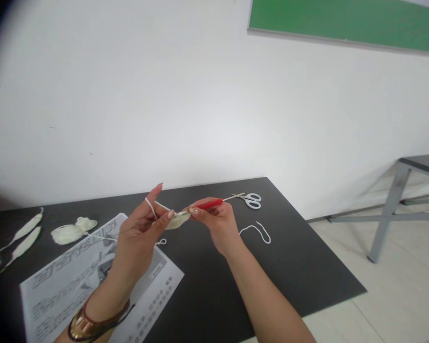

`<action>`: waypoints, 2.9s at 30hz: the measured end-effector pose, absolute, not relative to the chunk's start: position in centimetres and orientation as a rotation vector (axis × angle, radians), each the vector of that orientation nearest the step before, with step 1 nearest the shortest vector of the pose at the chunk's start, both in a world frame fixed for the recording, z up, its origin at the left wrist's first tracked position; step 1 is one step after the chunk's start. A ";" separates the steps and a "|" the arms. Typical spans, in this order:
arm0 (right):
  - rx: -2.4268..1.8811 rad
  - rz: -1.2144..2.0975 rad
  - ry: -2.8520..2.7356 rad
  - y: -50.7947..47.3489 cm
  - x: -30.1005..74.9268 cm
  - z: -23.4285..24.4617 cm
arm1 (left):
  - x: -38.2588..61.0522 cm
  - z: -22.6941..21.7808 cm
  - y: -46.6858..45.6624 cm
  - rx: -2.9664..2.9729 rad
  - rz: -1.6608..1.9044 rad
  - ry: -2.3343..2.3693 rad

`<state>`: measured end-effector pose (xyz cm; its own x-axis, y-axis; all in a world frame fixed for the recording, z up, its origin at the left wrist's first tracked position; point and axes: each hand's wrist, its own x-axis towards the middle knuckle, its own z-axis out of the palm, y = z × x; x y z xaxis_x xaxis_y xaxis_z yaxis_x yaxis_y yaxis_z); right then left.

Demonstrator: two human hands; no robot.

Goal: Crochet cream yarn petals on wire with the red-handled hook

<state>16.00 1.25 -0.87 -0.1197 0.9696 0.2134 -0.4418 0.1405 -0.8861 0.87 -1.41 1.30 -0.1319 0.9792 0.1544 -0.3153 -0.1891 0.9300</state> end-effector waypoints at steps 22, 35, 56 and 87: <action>-0.565 1.555 -0.983 1.3 15.7 -0.8 | -0.5 1.3 -0.4 0.567 1.043 0.758; -0.602 1.367 -0.863 1.1 14.8 -1.5 | 1.3 0.9 -1.4 0.793 1.438 0.813; -0.670 1.494 -0.874 1.6 16.5 -0.5 | 0.9 1.1 -1.1 0.943 1.430 0.877; -0.560 0.853 -1.432 -0.7 15.1 -1.0 | -2.6 2.1 0.2 0.764 1.200 0.666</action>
<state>15.13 -0.72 -0.97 -0.0659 0.7845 0.6167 -0.1691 0.6003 -0.7817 -2.59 0.16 2.13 0.2368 0.9702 -0.0519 -0.5578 0.1795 0.8104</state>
